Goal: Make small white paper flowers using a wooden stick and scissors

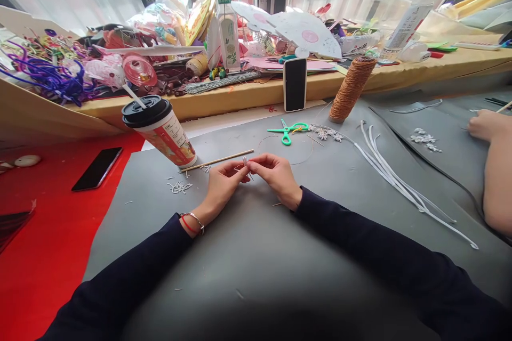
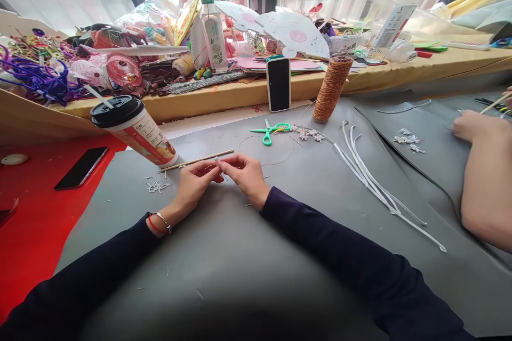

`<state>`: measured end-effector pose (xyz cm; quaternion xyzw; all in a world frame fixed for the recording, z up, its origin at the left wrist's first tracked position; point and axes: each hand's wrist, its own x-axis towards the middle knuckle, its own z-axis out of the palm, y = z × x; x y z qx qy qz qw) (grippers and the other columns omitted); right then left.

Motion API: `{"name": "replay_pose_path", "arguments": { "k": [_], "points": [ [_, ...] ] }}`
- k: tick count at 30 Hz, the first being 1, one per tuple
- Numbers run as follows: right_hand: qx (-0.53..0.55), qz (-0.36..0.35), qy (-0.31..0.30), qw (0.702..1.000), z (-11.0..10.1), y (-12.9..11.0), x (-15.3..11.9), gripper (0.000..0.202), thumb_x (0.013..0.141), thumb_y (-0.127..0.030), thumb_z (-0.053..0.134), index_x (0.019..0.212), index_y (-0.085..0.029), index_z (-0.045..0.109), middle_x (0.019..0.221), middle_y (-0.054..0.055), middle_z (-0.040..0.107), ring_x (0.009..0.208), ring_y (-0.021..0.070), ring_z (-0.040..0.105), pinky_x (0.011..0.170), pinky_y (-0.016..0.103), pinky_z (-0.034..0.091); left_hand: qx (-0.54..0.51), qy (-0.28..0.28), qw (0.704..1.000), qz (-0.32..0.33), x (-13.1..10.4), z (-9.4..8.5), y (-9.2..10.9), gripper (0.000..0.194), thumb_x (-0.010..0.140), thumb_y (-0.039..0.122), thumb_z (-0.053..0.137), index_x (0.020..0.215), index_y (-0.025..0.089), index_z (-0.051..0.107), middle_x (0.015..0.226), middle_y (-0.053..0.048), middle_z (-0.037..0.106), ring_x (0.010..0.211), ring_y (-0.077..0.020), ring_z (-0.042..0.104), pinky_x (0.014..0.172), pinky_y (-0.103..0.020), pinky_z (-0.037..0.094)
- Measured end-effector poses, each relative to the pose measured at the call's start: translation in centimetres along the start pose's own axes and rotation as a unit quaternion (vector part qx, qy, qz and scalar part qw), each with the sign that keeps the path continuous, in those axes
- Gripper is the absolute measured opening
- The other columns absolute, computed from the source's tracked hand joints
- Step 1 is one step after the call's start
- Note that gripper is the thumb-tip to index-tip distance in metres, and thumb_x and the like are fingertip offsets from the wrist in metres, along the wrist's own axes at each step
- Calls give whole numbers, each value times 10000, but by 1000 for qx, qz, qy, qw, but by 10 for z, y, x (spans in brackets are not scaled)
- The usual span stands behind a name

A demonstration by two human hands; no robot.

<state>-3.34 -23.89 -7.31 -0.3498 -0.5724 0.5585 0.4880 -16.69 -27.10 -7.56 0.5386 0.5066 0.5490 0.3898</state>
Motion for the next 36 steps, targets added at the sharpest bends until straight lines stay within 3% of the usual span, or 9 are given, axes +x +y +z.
{"name": "replay_pose_path", "arguments": {
  "k": [5,8,14,21,25,32,36],
  "points": [
    [21,4,15,1000,0,-1,2,238,664,-363,652,762,-147,640,753,43,654,698,137,597,693,280,486,24,-15,999,26,-2,1,2,269,718,331,616,908,147,663,758,-48,659,641,-134,595,628,-260,486],
    [31,-1,-14,999,0,-1,1,219,675,-348,646,784,-158,656,742,28,653,699,130,593,720,286,485,23,13,999,47,-1,-1,0,214,735,317,599,836,143,673,746,-42,648,651,-131,589,643,-258,483],
    [19,-34,-15,999,2,-1,-2,198,688,-353,633,798,-192,668,859,27,659,871,171,593,832,325,455,-63,35,997,14,3,-3,-3,215,713,298,626,866,155,672,817,-49,656,725,-148,589,724,-299,484],
    [35,-20,9,999,2,-1,1,201,681,-346,645,795,-181,664,802,30,664,735,139,600,731,297,485,-67,29,997,4,2,-2,3,226,687,300,648,859,157,678,788,-46,659,613,-125,574,628,-277,481],
    [45,-14,13,999,2,1,1,207,670,-349,656,781,-174,661,779,29,665,712,133,598,724,298,489,-73,28,997,3,2,-1,2,255,710,328,617,898,166,679,827,-50,666,621,-123,567,648,-290,484],
    [73,-44,-13,996,5,0,-1,202,681,-342,647,790,-172,651,851,40,655,750,146,606,727,320,508,-124,42,991,0,5,-1,-2,234,711,314,617,872,159,686,939,-72,675,923,-202,584,854,-334,433],
    [43,-63,-4,997,7,0,-1,183,694,-343,633,778,-181,650,873,35,644,819,155,601,755,310,506,-164,41,985,-14,7,0,0,205,668,272,662,837,159,685,883,-61,683,878,-182,595,829,-321,443]
  ]
}}
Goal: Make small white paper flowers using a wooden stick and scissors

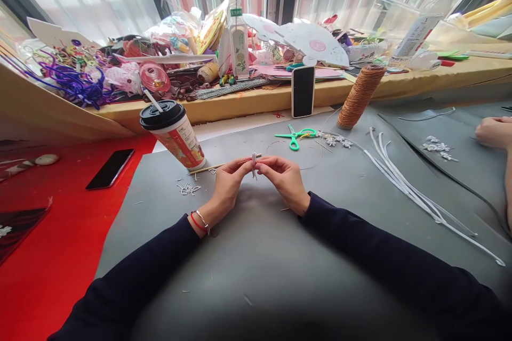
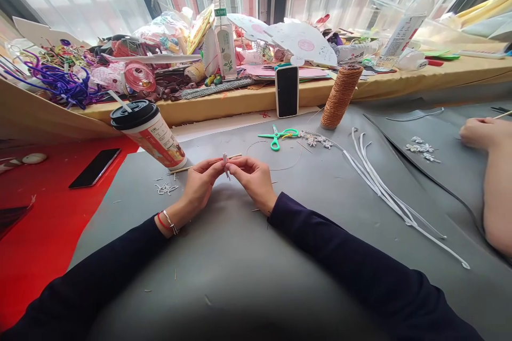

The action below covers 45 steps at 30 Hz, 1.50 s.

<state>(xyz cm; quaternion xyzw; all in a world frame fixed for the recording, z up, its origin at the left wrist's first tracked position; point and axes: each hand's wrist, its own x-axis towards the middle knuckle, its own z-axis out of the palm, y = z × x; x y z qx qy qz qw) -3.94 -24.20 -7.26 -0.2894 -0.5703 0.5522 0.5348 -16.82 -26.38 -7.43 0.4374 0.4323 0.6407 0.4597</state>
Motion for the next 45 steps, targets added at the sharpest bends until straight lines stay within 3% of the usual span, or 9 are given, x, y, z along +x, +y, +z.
{"name": "replay_pose_path", "arguments": {
  "k": [5,12,21,26,30,37,45],
  "points": [
    [-46,-32,23,998,2,0,-1,167,703,-336,623,773,-187,652,873,35,639,853,163,599,774,300,502,-5,14,1000,13,0,1,1,189,637,244,686,802,152,668,793,-34,669,756,-141,597,751,-297,466],
    [-86,-109,30,990,7,-3,-5,119,741,-270,596,808,-195,660,890,37,615,852,152,595,783,288,507,38,-8,997,71,-3,-1,5,148,668,237,666,780,146,634,715,-13,625,563,-92,555,574,-258,466],
    [-178,-148,44,972,8,-8,-4,145,778,-284,554,878,-236,648,879,19,621,815,138,591,784,284,487,36,-26,998,43,-2,-2,10,206,654,266,676,808,137,631,714,-28,623,498,-83,535,477,-243,468],
    [-124,-122,50,984,11,-7,-3,208,742,-316,597,922,-214,586,821,12,623,755,126,605,761,282,500,35,-25,998,45,-4,-2,12,190,656,271,673,781,136,627,718,-30,620,522,-88,542,468,-235,474],
    [-97,-103,69,987,12,-5,-2,233,686,-355,647,840,-202,560,812,11,623,758,131,609,742,278,509,50,-24,997,56,-6,-1,15,209,664,289,668,796,131,632,710,-38,618,600,-123,576,474,-237,481],
    [-124,-126,57,983,10,-3,-4,145,741,-330,594,808,-209,639,842,24,639,795,146,608,779,296,503,77,-18,993,87,-8,-3,13,186,682,278,656,807,140,650,720,-36,642,623,-123,591,594,-270,501],
    [-143,-135,50,979,11,-8,-8,131,758,-294,567,817,-226,662,855,19,640,796,146,608,760,290,511,120,-42,986,108,-10,-5,18,194,693,283,640,819,136,640,681,-31,630,588,-131,596,586,-285,500]
  ]
}}
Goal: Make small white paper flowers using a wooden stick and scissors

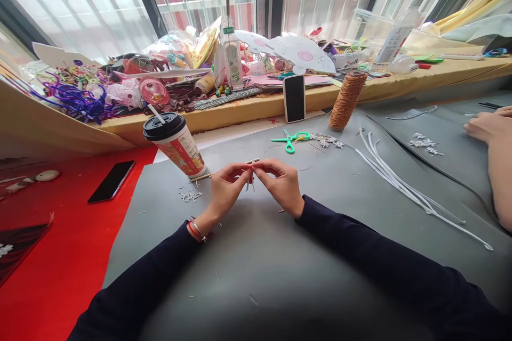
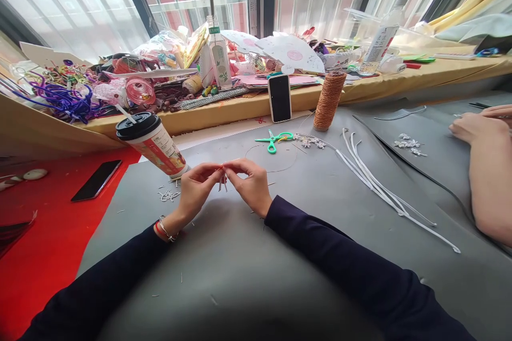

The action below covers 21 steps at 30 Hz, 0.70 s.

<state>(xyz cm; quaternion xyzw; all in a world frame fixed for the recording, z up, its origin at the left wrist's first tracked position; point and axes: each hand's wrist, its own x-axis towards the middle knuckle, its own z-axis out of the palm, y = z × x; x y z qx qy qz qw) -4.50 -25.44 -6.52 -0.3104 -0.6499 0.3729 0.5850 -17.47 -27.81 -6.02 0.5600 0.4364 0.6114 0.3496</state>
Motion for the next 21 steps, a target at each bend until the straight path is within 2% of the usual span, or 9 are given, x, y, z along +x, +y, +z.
{"name": "replay_pose_path", "arguments": {
  "k": [5,10,16,21],
  "points": [
    [-6,10,-36,999,-2,5,1,153,766,-273,544,848,-214,659,863,26,642,803,146,608,763,287,505,75,23,997,-15,-4,0,1,192,702,293,618,813,138,641,662,-34,639,556,-131,601,546,-259,490],
    [-49,-19,-59,997,-2,7,2,148,766,-249,536,842,-218,659,832,18,638,760,135,597,714,270,493,98,19,993,-56,-4,-2,-1,163,701,274,605,778,133,632,564,-17,613,521,-132,593,538,-255,483],
    [-105,-38,-100,989,-2,8,1,181,789,-247,509,873,-226,668,803,17,648,740,134,584,686,263,463,43,22,992,-114,-4,-5,-8,140,674,252,607,728,123,611,582,-15,597,499,-114,572,518,-254,488],
    [-114,-2,-126,985,-3,11,0,197,796,-325,509,818,-217,672,785,20,663,723,138,592,666,257,465,41,12,987,-158,-4,-6,-11,176,654,267,631,720,105,606,552,-21,593,484,-118,568,510,-258,491]
  ]
}}
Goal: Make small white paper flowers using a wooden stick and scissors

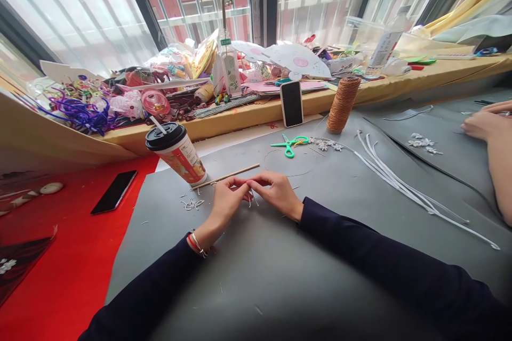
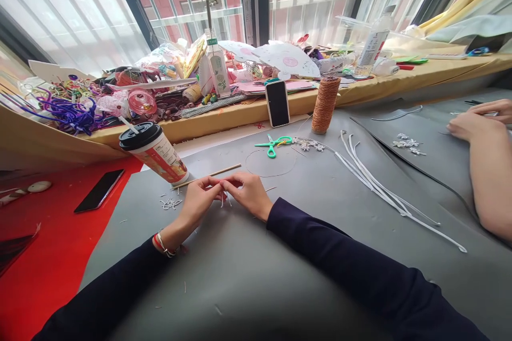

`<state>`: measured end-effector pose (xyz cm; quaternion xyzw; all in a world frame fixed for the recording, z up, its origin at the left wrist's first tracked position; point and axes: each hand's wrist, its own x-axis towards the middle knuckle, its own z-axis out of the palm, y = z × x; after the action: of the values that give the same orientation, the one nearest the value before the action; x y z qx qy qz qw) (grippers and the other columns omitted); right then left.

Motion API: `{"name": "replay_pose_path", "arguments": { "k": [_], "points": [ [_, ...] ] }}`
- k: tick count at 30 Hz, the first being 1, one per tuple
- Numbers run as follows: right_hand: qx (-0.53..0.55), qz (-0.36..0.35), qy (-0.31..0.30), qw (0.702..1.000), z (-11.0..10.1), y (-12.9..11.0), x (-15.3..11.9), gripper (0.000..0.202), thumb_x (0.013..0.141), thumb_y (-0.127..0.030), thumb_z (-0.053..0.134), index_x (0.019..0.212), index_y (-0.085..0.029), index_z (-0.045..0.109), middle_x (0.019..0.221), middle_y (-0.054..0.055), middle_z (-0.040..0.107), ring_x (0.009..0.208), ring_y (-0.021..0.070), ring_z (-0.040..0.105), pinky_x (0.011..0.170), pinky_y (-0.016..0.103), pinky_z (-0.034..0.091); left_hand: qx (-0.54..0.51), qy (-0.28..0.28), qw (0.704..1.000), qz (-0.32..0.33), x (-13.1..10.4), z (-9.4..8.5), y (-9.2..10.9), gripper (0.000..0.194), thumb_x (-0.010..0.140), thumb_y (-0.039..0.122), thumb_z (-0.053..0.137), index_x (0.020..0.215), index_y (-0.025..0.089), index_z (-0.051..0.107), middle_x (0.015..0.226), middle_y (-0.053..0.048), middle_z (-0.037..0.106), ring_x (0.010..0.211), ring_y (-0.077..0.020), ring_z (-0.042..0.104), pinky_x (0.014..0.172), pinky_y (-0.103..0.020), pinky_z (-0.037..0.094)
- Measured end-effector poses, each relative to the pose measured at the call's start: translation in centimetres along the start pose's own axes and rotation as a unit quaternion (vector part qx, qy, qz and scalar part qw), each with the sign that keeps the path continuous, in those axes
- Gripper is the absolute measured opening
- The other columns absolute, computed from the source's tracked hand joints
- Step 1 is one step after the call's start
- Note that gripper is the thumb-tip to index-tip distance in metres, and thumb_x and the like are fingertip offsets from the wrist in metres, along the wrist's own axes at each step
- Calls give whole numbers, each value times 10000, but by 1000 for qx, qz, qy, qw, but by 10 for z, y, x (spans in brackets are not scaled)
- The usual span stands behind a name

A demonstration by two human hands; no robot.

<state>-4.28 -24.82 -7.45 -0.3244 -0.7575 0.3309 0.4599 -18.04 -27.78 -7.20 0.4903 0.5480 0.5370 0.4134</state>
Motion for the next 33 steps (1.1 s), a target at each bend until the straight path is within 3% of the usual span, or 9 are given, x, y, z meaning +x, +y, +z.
{"name": "replay_pose_path", "arguments": {
  "k": [6,13,19,23,30,33],
  "points": [
    [1,56,-7,998,0,10,2,170,775,-302,528,798,-189,652,756,21,661,695,130,600,669,249,465,25,-17,1000,-6,-1,2,-2,204,667,304,635,724,114,590,618,-21,603,532,-129,597,546,-265,508],
    [105,131,-64,984,-3,15,7,185,755,-324,526,791,-148,570,738,19,612,646,109,572,624,236,470,-12,-107,994,-21,-2,5,0,235,755,380,547,822,171,462,638,26,551,441,-100,558,459,-245,471],
    [60,37,-130,989,-12,20,10,127,800,-269,476,830,-164,541,757,8,607,687,107,563,659,241,449,-133,-218,960,-118,3,3,-3,168,783,326,501,822,173,444,583,35,508,474,-102,533,451,-216,420],
    [23,-18,-138,990,-16,20,11,88,819,-199,444,842,-175,526,734,-1,609,681,103,562,668,231,435,-200,-227,939,-162,7,2,-2,117,752,253,499,796,148,474,641,12,500,497,-94,523,455,-210,402],
    [-71,-126,-113,983,-17,22,11,151,848,-190,411,856,-189,562,814,22,608,757,122,541,709,250,425,-165,-215,954,-129,5,2,1,81,739,219,503,772,147,485,651,16,505,479,-73,503,452,-198,381],
    [-65,-129,-96,985,-17,22,10,145,847,-201,426,863,-198,571,831,19,608,765,122,545,715,256,433,-127,-209,966,-85,5,2,0,64,751,213,505,766,164,466,606,35,500,478,-76,508,472,-202,403]
  ]
}}
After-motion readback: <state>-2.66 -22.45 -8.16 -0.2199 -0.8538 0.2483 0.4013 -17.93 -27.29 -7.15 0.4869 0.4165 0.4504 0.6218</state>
